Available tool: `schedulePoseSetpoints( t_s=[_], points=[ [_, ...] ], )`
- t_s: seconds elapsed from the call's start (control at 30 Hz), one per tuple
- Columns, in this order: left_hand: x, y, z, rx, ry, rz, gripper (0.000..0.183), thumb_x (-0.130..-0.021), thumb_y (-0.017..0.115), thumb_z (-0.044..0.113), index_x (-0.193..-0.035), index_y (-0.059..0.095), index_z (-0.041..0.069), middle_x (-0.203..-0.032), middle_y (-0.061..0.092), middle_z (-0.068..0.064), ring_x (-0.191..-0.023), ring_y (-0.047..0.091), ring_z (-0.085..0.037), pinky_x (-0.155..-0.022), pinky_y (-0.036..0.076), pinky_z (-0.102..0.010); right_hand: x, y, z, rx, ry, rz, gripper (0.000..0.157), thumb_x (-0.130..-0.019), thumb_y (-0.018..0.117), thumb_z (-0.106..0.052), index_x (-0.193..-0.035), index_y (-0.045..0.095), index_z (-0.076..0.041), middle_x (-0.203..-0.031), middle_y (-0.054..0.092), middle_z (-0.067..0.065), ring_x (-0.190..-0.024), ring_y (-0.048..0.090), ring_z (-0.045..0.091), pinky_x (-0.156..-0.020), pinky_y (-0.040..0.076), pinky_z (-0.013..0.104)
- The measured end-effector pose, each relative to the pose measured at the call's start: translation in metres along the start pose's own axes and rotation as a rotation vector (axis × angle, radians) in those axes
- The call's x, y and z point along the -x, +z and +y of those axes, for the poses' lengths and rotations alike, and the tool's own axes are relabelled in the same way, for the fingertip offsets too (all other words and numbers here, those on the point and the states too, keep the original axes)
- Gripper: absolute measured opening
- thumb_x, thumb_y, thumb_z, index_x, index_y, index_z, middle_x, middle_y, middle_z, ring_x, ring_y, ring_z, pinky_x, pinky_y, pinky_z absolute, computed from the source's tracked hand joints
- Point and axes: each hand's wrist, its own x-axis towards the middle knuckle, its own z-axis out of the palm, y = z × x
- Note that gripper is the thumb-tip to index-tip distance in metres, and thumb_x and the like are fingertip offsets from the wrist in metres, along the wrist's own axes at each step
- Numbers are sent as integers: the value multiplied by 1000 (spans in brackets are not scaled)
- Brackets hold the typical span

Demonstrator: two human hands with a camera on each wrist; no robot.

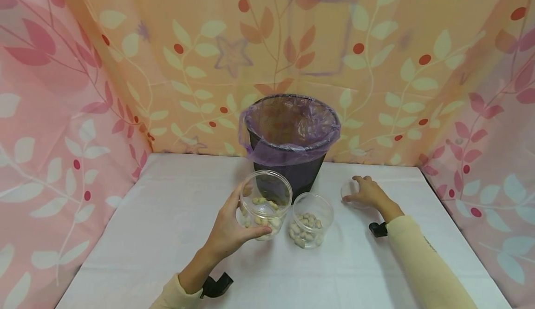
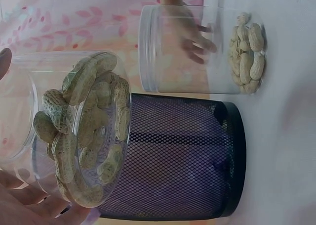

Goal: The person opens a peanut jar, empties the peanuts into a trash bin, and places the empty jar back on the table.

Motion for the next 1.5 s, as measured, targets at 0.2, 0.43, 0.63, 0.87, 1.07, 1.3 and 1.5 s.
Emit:
schedulePoseSetpoints(
  t_s=[0.2,0.43,0.63,0.87,1.07,1.3,1.5],
  points=[
    [0,0,-1,0,5,2,111,-64,91,34,-153,25,32,-142,53,-6,-128,51,-25,-92,45,-44,-2,5,1,19,1,-10,96,-75,78,-50,-141,39,8,-133,40,42,-120,45,58,-97,40,68],
    [-1,1,1,-3,13,-2,112,-64,91,36,-154,25,29,-143,52,-7,-128,51,-25,-93,45,-44,-1,7,0,33,-4,-18,96,-76,77,-50,-141,38,9,-136,39,42,-121,44,59,-98,39,68],
    [-1,2,1,3,1,4,113,-62,92,35,-153,25,33,-142,53,-4,-127,51,-23,-93,45,-45,0,7,-1,30,1,-18,95,-77,76,-51,-142,38,8,-138,39,40,-123,42,59,-99,39,68],
    [0,2,0,6,-2,6,115,-61,93,33,-153,25,35,-142,53,-2,-129,50,-21,-95,45,-44,2,6,-1,23,-5,-19,95,-78,75,-51,-142,37,9,-138,37,41,-124,40,60,-99,38,68],
    [0,1,1,16,-10,-4,114,-61,93,34,-153,24,37,-142,52,-2,-130,50,-22,-95,45,-45,3,10,1,-11,6,-13,99,-78,75,-53,-143,34,9,-141,34,42,-127,38,59,-102,36,68],
    [1,2,-1,25,-18,-8,114,-62,93,34,-152,24,38,-142,52,-2,-130,49,-22,-95,44,-46,6,9,2,-39,-5,12,97,-80,73,-53,-143,34,10,-142,32,43,-129,35,58,-104,33,68],
    [0,1,0,28,-23,-9,113,-62,92,35,-152,24,39,-142,52,-2,-131,49,-22,-96,44,-47,7,6,3,-35,12,0,98,-81,71,-56,-143,34,9,-143,30,41,-131,34,57,-105,32,69]
  ],
)
